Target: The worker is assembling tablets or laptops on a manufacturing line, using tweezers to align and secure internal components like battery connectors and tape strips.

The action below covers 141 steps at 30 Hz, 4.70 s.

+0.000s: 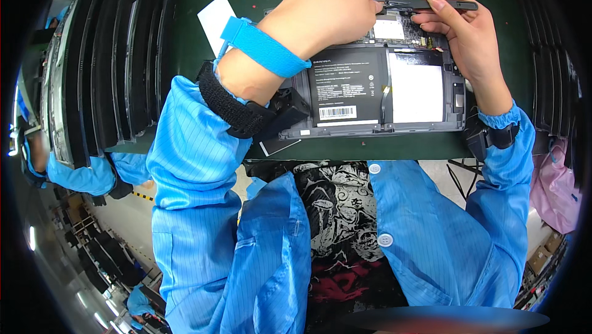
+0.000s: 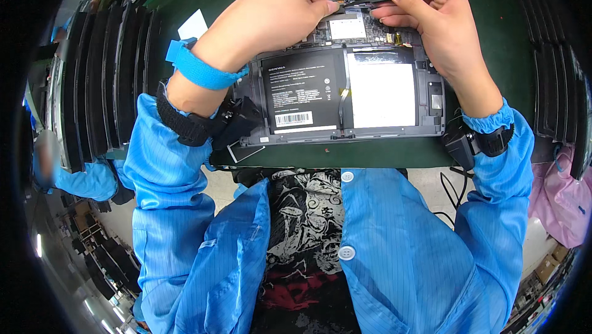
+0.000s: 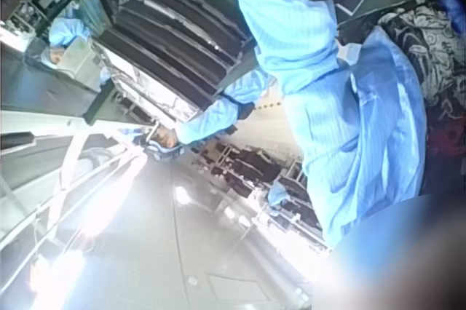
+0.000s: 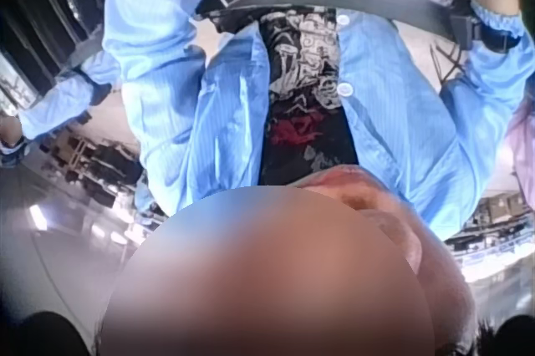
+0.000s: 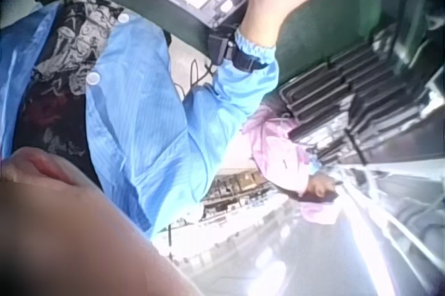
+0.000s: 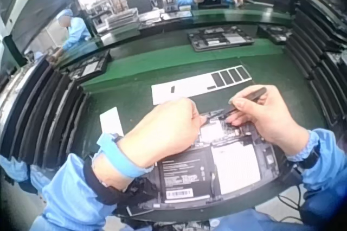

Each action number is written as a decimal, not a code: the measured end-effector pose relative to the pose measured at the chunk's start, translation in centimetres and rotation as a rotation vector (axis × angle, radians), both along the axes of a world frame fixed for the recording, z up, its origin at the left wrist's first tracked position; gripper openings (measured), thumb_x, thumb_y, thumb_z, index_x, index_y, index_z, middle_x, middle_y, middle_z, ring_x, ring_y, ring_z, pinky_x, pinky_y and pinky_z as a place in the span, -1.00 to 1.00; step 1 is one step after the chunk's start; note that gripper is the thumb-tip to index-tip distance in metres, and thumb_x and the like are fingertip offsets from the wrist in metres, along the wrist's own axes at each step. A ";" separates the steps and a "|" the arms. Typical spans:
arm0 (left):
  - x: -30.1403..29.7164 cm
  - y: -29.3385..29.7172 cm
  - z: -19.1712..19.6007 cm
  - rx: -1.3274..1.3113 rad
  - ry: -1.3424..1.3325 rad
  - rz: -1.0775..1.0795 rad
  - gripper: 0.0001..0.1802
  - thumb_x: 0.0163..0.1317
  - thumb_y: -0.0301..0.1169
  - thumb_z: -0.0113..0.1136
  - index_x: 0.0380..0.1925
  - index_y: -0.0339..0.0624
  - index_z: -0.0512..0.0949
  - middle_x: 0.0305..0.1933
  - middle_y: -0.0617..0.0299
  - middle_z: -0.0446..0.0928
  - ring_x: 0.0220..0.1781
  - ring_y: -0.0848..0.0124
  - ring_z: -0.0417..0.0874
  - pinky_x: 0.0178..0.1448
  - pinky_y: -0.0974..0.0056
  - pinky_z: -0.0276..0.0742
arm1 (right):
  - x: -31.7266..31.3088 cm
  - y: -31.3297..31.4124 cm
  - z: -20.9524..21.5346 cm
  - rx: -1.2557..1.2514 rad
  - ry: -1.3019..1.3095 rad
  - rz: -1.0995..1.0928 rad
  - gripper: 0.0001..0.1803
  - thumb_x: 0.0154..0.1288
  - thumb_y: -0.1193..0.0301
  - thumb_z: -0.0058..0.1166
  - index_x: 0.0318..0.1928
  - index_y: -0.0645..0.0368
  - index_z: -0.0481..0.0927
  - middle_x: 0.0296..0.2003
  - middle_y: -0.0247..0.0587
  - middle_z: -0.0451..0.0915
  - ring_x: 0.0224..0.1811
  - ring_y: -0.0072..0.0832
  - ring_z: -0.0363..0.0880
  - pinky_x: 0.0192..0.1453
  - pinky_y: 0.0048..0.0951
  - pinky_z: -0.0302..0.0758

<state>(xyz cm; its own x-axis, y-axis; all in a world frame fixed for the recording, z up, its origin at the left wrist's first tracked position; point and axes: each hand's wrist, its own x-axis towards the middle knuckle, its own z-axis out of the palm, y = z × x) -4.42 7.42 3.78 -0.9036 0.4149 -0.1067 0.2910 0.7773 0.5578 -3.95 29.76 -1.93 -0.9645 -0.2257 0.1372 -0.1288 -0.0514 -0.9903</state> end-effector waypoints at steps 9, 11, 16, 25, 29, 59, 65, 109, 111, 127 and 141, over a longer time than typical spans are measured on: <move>-0.6 0.9 -2.2 -0.132 0.137 0.013 -0.65 0.17 -0.20 0.21 -0.54 -0.32 0.59 -0.66 -0.01 0.52 -0.58 0.20 0.58 -0.40 0.18 0.48 | 0.2 -0.1 0.0 0.060 0.018 0.001 -0.73 0.31 0.42 0.10 -0.08 0.39 0.55 -0.24 -0.05 0.63 -0.24 -0.38 0.68 -0.12 -0.51 0.63; -0.5 1.0 -2.4 -0.144 0.207 0.027 -0.65 0.15 -0.20 0.21 -0.56 -0.31 0.60 -0.62 -0.08 0.53 -0.54 0.11 0.61 -0.35 0.14 0.51 | 0.2 0.2 0.0 0.067 0.012 0.014 -0.73 0.31 0.43 0.10 -0.08 0.40 0.54 -0.24 -0.05 0.63 -0.23 -0.39 0.68 -0.12 -0.51 0.63; -0.7 0.9 -2.7 -0.150 0.211 0.033 -0.64 0.14 -0.20 0.23 -0.58 -0.32 0.60 -0.63 -0.05 0.54 -0.53 0.12 0.62 -0.36 0.15 0.52 | 0.1 0.0 -0.1 0.063 0.016 0.012 -0.74 0.31 0.44 0.09 -0.09 0.40 0.55 -0.25 -0.06 0.63 -0.24 -0.40 0.68 -0.11 -0.52 0.62; -1.6 1.2 -2.0 -0.267 0.197 0.002 -0.64 0.12 -0.21 0.24 -0.60 -0.33 0.62 -0.66 0.00 0.56 -0.57 0.19 0.63 -0.37 0.18 0.53 | 0.6 -0.2 0.4 0.101 0.028 0.004 -0.76 0.31 0.45 0.09 -0.12 0.39 0.58 -0.31 -0.08 0.64 -0.26 -0.44 0.68 -0.13 -0.53 0.62; -2.4 1.6 -1.2 -0.269 0.012 0.019 -0.64 0.13 -0.23 0.26 -0.63 -0.35 0.61 -0.65 0.08 0.58 -0.64 0.36 0.61 -0.47 0.27 0.52 | 0.7 -0.3 0.6 0.096 0.047 0.004 -0.77 0.31 0.45 0.09 -0.13 0.39 0.58 -0.31 -0.09 0.64 -0.27 -0.44 0.68 -0.15 -0.53 0.62; 18.1 -13.9 -5.8 -0.109 0.365 0.264 -0.37 0.13 -0.16 0.25 0.20 -0.12 0.40 0.35 0.21 0.31 0.40 0.14 0.25 0.35 -0.05 0.16 | 5.7 1.0 4.2 0.124 0.085 -0.218 -0.78 0.33 0.41 0.06 -0.14 0.32 0.60 -0.24 -0.20 0.63 -0.21 -0.51 0.61 -0.12 -0.50 0.54; 18.8 -15.3 -7.1 0.012 0.446 0.384 -0.44 0.11 -0.15 0.27 0.08 -0.16 0.49 0.22 0.09 0.43 0.28 0.12 0.39 0.32 -0.03 0.22 | 11.5 -13.3 5.6 0.294 0.088 0.025 -0.81 0.23 0.44 0.14 -0.25 0.35 0.64 -0.22 -0.11 0.65 -0.14 -0.50 0.58 0.00 -0.48 0.46; 18.7 -12.6 -8.0 -0.192 0.542 0.454 -0.38 0.06 -0.02 0.28 0.11 -0.06 0.49 0.26 0.13 0.36 0.32 0.06 0.30 0.33 -0.22 0.15 | 9.6 -18.5 0.9 0.252 0.103 0.171 -0.81 0.21 0.48 0.16 -0.17 0.25 0.67 -0.27 -0.17 0.67 -0.30 -0.54 0.61 -0.17 -0.49 0.54; 18.7 -12.5 -7.8 -0.206 0.535 0.451 -0.39 0.10 -0.03 0.25 0.13 -0.05 0.48 0.26 0.13 0.35 0.31 0.07 0.29 0.33 -0.19 0.15 | 9.4 -17.8 1.1 0.204 0.042 0.204 -0.81 0.21 0.48 0.16 -0.16 0.27 0.67 -0.25 -0.19 0.67 -0.27 -0.55 0.60 -0.14 -0.51 0.54; 9.9 -11.2 -0.6 0.008 0.394 -0.125 -0.62 0.16 -0.23 0.20 -0.08 -0.20 0.55 0.02 0.11 0.50 0.06 0.15 0.49 0.11 0.14 0.40 | 4.1 -6.0 3.3 0.064 -0.200 -0.041 -0.71 0.33 0.34 0.10 -0.05 0.28 0.56 -0.19 -0.20 0.63 -0.22 -0.48 0.66 -0.29 -0.61 0.49; 7.6 -9.0 -2.3 0.624 0.069 0.037 -0.59 0.08 -0.41 0.33 -0.04 -0.28 0.53 -0.13 0.12 0.63 -0.10 0.37 0.62 -0.09 0.30 0.49 | 6.0 -7.9 4.1 -0.282 -0.461 0.177 -0.66 0.40 0.27 -0.02 -0.01 0.29 0.50 -0.21 -0.04 0.64 -0.23 -0.44 0.68 -0.25 -0.58 0.58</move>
